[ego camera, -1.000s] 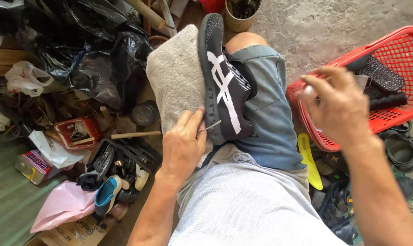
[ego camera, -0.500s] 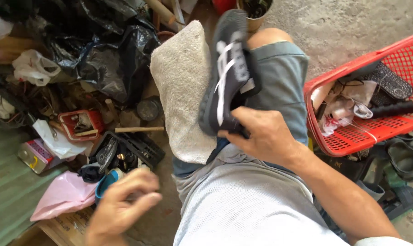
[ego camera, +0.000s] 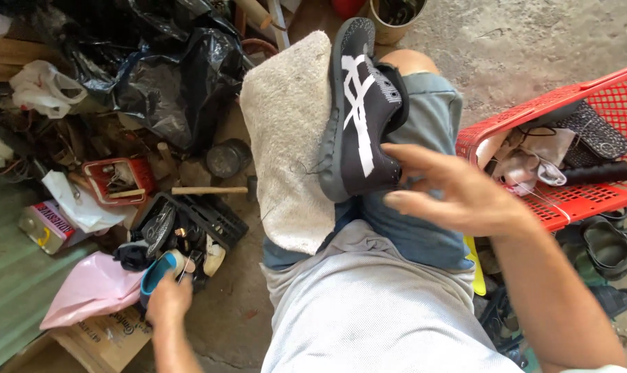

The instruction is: Hand-sewing the sole of a black and white sneaker to secure it as part of a repair.

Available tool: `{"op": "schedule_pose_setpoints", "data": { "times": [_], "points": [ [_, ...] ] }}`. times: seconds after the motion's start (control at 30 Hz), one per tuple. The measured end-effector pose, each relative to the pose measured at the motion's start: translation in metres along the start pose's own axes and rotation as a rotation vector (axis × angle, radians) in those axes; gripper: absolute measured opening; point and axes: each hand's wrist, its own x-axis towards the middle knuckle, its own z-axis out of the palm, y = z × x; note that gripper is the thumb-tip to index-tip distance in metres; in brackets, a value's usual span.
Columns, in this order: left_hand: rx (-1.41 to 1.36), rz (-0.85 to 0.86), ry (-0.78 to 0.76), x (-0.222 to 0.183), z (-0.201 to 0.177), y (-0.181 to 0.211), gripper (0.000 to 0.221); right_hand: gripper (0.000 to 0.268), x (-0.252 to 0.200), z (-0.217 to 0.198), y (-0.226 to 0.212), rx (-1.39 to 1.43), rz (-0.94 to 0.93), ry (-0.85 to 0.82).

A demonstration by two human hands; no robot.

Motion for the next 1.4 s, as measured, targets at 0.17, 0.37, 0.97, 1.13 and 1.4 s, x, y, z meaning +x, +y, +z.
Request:
{"op": "schedule_pose_setpoints", "data": {
  "times": [0.17, 0.37, 0.97, 1.13, 1.4],
  "points": [
    [-0.638, 0.743, 0.600, -0.120, -0.072, 0.149, 0.037, 0.054, -0.012, -0.025, -0.001, 0.087, 0.072, 0.047],
    [-0.827, 1.482, 0.499, -0.203, -0.109, 0.242, 0.056, 0.024, -0.013, -0.023, 0.018, -0.086, 0.112, 0.143],
    [-1.013, 1.156, -0.397, -0.261, -0.133, 0.255, 0.035, 0.022, 0.044, -0.098, 0.133, 1.255, 0.057, 0.847],
    [-0.950, 1.303, -0.272, -0.260, -0.130, 0.264, 0.037, 0.019, 0.034, -0.129, 0.188, 1.282, 0.170, 0.921],
    [-0.936, 1.435, -0.044, -0.249, -0.107, 0.273, 0.029, 0.019, 0.024, -0.132, 0.203, 1.193, 0.262, 0.959]
  ]
}}
